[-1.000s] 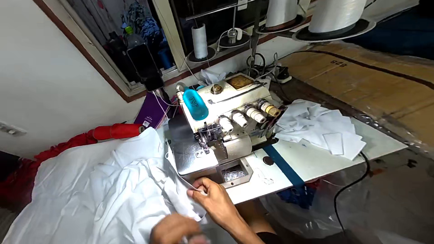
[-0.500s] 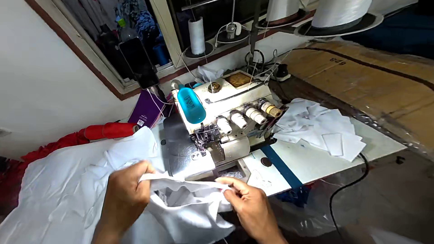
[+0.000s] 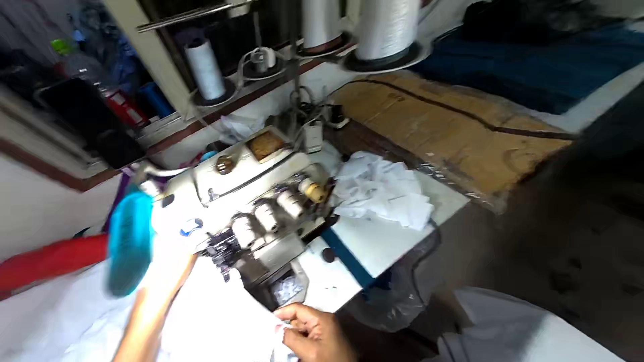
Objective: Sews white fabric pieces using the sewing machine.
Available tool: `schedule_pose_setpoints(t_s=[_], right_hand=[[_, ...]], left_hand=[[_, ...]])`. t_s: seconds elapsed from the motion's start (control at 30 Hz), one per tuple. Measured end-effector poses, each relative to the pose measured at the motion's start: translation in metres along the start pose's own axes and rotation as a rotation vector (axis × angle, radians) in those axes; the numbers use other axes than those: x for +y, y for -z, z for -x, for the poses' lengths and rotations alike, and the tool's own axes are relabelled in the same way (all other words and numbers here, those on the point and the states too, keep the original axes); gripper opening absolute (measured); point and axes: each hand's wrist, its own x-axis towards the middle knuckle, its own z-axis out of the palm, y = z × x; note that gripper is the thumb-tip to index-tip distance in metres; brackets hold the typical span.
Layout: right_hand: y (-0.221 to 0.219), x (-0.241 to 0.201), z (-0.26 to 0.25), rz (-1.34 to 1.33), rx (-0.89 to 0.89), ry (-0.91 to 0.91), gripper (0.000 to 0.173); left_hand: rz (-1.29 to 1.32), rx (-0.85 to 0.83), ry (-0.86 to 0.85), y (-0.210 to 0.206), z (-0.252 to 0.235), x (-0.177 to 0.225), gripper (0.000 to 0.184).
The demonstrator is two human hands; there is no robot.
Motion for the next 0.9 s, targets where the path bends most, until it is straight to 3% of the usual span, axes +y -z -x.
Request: schedule_pose_setpoints(t_s=[0.07,0.13,0.3,0.37,0.53,0.6,0.77,0.9], right_hand=[[0.021,-0.002,-0.005,0.063,-0.104,0.008,0.023],[0.053,-0.008,-0.016,0.186,-0.075,0.024,0.026],[0.145,-0.037,-0.065,0.642,0.469,0.080,0.026],[0.161,-0.044,-0.080,0.823,0.565,0.183,0.021],[0.163,-0.027,-0.112,1.179,0.346,0.275,0.020],[0.167,-0.022,-0.117,1.128,0.431,0.363,0.012],[0.186,-0.062,-0.106,0.453,0.631,0.386,0.018],[0.187,-0.093,-0.094,0.165,0.718,0.514,0.017]], left_hand=[[-0.130,-0.010,-0.050,0.002,0.008,-0.005,0.041],[-0.182,-0.040,-0.096,0.005,0.022,-0.010,0.049],[-0.229,0.052,-0.115,-0.025,0.049,-0.008,0.046],[-0.237,0.068,-0.105,-0.026,0.050,-0.004,0.044],[-0.209,0.172,-0.162,-0.030,0.050,-0.009,0.041],[-0.196,0.169,-0.171,-0.030,0.050,-0.011,0.043],[-0.176,0.191,-0.163,-0.033,0.051,-0.012,0.048],[-0.192,0.233,-0.189,-0.036,0.049,-0.014,0.048]])
